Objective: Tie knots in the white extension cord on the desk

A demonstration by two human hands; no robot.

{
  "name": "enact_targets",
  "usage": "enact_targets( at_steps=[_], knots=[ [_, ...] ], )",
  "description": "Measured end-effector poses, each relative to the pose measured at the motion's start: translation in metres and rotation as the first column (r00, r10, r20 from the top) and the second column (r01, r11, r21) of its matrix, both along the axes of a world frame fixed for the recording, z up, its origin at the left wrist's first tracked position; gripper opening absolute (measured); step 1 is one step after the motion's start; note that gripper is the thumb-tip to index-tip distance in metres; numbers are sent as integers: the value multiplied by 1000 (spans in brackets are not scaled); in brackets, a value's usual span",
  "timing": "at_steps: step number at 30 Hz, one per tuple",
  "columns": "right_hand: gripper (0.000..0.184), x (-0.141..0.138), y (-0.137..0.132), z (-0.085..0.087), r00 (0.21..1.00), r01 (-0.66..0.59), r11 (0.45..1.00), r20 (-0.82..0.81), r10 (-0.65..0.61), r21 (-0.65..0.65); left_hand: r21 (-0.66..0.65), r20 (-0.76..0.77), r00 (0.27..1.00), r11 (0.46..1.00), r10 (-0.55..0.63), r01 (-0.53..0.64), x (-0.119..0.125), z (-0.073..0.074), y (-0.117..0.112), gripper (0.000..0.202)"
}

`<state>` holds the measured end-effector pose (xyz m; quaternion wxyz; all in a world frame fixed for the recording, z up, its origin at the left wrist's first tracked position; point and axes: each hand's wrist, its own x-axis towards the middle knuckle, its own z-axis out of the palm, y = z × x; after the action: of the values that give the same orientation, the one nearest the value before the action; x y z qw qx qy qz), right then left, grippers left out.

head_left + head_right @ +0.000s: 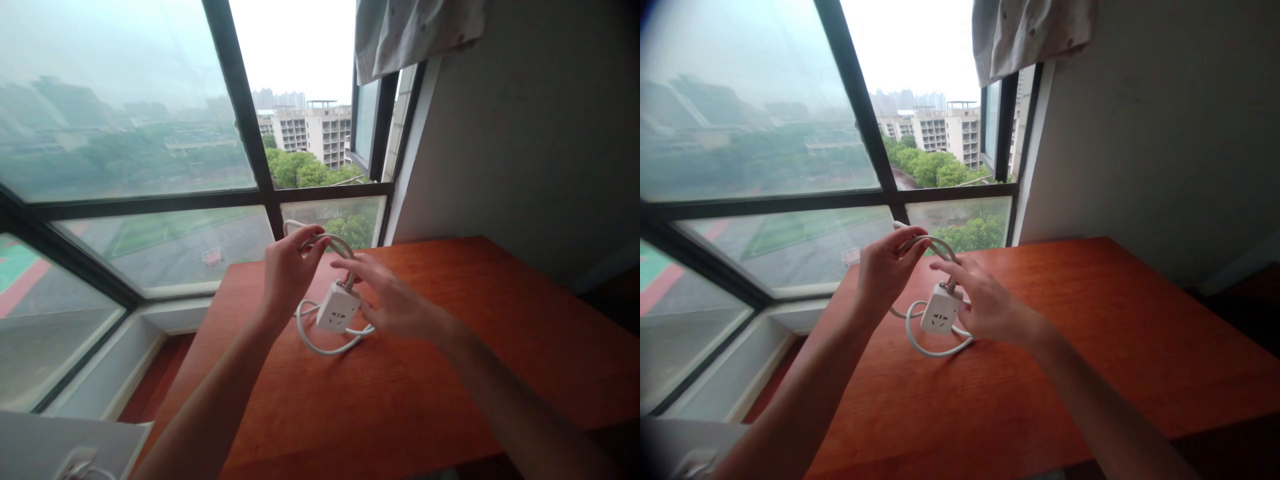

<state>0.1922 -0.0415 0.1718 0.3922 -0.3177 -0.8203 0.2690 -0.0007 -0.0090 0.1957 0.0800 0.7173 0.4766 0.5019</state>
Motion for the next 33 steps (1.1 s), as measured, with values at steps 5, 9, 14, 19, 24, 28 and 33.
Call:
enact_targets(
  at_steps=[5, 9, 14, 19, 24, 28, 33],
  knots=[
    [36, 2, 20, -25, 985, 106, 943, 95, -143, 316, -10, 5, 1000, 1000, -5, 5, 1, -2, 0, 22],
    [18, 7, 25, -26, 970, 133, 900, 135, -205, 414, -19, 21, 1000, 1000, -2, 2, 5, -5, 2, 21],
    [20, 10, 21, -18, 980, 168, 939, -155, -126, 300, -120, 101, 993, 990, -55, 67, 5, -10, 7, 32],
    [34, 11, 28, -28, 784, 73, 993, -610, -113, -91, -325, 466, 826, 806, -318, 494, -3, -16, 14, 60],
    [28, 22, 32, -34, 648, -65, 937, -729, -221, -342, -440, 508, 789, 684, -345, 582, -21, -16, 18, 60],
    [24, 30, 32, -36, 529, -100, 933, -813, -244, -345, -428, 369, 836, 724, -406, 540, -29, -20, 17, 49],
    [25, 34, 21, -43, 504, -117, 935, -831, -234, -334, -284, -157, 938, 924, -308, 256, -29, -29, 16, 29]
  ],
)
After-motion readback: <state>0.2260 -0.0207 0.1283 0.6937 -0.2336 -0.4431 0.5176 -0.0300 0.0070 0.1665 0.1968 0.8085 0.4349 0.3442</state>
